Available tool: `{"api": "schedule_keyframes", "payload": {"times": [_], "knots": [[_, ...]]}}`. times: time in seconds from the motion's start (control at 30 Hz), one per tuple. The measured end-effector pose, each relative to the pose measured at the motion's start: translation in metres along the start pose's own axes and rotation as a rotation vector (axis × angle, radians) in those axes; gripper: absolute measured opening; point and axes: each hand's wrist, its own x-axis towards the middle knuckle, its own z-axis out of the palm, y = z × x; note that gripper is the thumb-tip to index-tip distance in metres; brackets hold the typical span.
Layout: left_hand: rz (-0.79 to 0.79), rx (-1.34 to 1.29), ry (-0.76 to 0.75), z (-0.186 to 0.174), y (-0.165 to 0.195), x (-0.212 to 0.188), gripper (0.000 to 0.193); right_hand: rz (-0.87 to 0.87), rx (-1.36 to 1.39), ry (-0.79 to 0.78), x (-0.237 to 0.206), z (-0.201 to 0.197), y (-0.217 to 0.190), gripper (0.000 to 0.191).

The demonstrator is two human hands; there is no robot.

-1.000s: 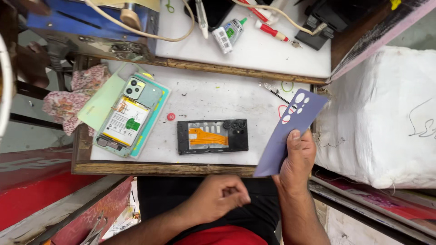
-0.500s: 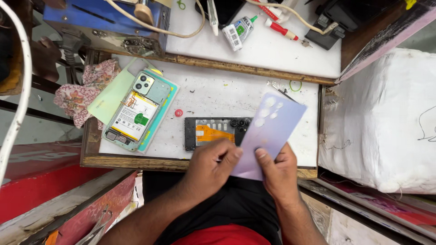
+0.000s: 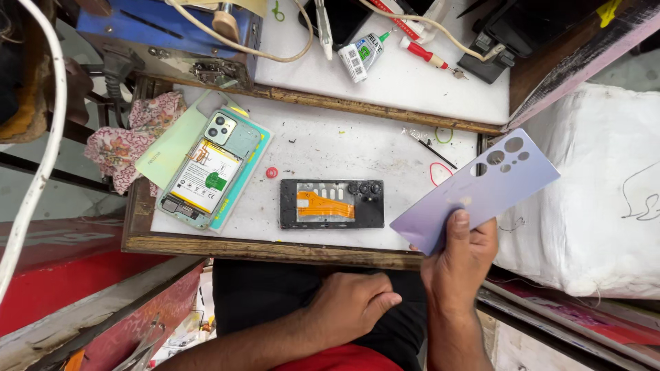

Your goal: The person assembles a smartphone by fitting the internal chassis into a metal frame and then attaching a back cover. They handle the phone's internal components, a metal frame, and a purple back cover, aligning and snapping the parts together on a cluttered workbench.

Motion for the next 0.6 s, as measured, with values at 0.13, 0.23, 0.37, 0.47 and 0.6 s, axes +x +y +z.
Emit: {"api": "schedule_keyframes", "payload": {"times": [0.13, 0.23, 0.37, 0.47, 0.6], "knots": [[-0.124, -0.239, 0.240, -0.017, -0.003, 0.003, 0.017, 0.045, -0.019, -0.001, -0.010, 0.000, -0.001, 0.033], [-0.243, -0.323, 0.179, -0.034, -0.005, 0.015, 0.023, 0.096, -0.018, -0.039, -0.022, 0.009, 0.009, 0.034], [-0.241, -0.477, 0.128, -0.035, -0.010, 0.015, 0.020, 0.145, -0.030, -0.116, -0.028, 0.013, 0.020, 0.032], [-0.293, -0.755, 0.053, -0.031, -0.020, 0.006, 0.021, 0.389, 0.177, -0.206, -0.027, 0.009, 0.020, 0.035], [-0.272, -0.847, -0.041, -0.043, -0.030, 0.002, 0.025, 0.479, 0.258, -0.284, -0.025, 0.009, 0.018, 0.037]]}}
